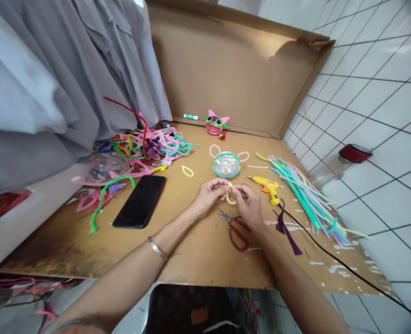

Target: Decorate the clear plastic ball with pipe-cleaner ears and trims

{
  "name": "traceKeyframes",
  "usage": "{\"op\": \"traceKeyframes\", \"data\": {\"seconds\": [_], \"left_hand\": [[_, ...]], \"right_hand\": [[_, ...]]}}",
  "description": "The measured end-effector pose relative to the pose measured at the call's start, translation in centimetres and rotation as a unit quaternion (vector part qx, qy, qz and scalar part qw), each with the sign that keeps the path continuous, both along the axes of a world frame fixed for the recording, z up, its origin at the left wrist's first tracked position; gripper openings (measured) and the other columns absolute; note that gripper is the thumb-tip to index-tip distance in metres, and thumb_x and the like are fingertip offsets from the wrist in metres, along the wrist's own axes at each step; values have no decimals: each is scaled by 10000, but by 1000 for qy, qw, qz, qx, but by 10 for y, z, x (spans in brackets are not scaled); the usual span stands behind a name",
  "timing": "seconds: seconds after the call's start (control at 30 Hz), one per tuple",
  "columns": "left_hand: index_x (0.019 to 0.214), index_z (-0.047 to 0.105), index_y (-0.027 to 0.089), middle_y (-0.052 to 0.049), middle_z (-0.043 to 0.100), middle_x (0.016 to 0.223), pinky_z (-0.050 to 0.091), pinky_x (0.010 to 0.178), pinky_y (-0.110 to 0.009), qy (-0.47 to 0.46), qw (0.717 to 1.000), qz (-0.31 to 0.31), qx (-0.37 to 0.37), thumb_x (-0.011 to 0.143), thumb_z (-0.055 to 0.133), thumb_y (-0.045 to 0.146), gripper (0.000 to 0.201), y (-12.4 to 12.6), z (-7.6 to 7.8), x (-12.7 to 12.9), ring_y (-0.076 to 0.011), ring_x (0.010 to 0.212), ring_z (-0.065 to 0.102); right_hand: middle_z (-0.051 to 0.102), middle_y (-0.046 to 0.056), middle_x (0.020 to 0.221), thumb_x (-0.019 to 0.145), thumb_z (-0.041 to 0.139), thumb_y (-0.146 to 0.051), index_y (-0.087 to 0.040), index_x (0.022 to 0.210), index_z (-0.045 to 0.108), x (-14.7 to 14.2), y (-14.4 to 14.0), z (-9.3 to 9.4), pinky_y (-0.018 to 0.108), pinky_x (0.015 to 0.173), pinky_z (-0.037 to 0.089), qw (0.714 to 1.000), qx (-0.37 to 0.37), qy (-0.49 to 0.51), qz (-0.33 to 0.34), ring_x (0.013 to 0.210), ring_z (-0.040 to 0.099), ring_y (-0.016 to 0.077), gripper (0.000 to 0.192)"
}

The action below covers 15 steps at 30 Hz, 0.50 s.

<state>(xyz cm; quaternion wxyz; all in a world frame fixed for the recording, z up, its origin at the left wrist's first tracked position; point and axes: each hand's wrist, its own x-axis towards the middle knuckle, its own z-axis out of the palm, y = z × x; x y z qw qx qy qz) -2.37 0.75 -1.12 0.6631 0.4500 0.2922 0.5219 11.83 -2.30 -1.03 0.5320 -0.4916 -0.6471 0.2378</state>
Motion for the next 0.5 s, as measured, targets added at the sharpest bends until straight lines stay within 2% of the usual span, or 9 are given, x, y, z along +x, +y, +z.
{"op": "traceKeyframes", "data": {"seconds": [0.27, 0.5], "left_hand": [[748, 648, 134, 25, 596, 611, 376, 544, -220, 16, 1000, 7, 19, 605, 819, 438, 377, -2, 4, 0, -56, 513, 466], [723, 652, 136, 18, 611, 605, 360, 536, -223, 33, 998, 37, 28, 613, 808, 476, 390, -2, -1, 3, -55, 493, 453]], "right_hand": [[677, 27, 733, 857, 548, -342, -194, 801, 649, -3, 0, 2, 266, 618, 470, 1000, -5, 7, -7, 653, 609, 150, 187], [692, 36, 778, 857, 559, -348, -197, 818, 657, -4, -2, 0, 277, 647, 492, 1000, -14, 9, 0, 686, 620, 155, 185]]}}
